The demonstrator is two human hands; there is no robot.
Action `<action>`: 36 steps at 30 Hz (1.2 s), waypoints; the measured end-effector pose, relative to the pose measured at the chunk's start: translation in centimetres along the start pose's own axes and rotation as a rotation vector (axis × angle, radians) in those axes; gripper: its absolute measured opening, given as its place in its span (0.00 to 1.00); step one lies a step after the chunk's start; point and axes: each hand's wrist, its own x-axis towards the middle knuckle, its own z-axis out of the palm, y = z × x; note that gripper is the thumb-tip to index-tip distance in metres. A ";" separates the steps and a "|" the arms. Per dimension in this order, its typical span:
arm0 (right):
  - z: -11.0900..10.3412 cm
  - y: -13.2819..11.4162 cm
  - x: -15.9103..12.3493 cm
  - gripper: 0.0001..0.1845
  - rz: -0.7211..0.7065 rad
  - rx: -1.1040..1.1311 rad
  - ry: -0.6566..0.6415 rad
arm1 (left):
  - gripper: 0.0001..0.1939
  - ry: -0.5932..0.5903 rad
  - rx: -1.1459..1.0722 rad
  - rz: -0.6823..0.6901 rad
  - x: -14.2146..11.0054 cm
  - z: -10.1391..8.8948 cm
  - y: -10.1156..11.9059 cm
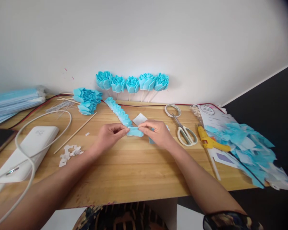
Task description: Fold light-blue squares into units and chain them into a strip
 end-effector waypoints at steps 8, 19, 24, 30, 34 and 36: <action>-1.4 4.9 1.2 0.14 0.230 0.081 0.344 | 0.14 0.076 -0.064 -0.058 0.2 -0.4 0.2; -5.3 4.0 0.8 0.13 0.027 -0.593 0.148 | 0.15 0.025 -0.022 -0.027 0.2 -0.2 -0.4; -7.5 3.2 -0.5 0.12 0.183 -0.605 0.029 | 0.15 0.021 -0.034 -0.024 0.2 -0.1 -0.8; -7.3 3.0 -0.9 0.06 0.219 -0.540 -0.271 | 0.16 -0.005 -0.034 0.008 0.1 0.1 -0.6; -7.2 2.9 -0.8 0.06 0.192 -0.501 -0.301 | 0.16 -0.015 -0.040 0.002 0.1 0.1 -0.5; -7.3 2.6 -0.9 0.08 0.168 -0.447 -0.253 | 0.16 -0.023 -0.038 0.001 0.1 0.1 -0.6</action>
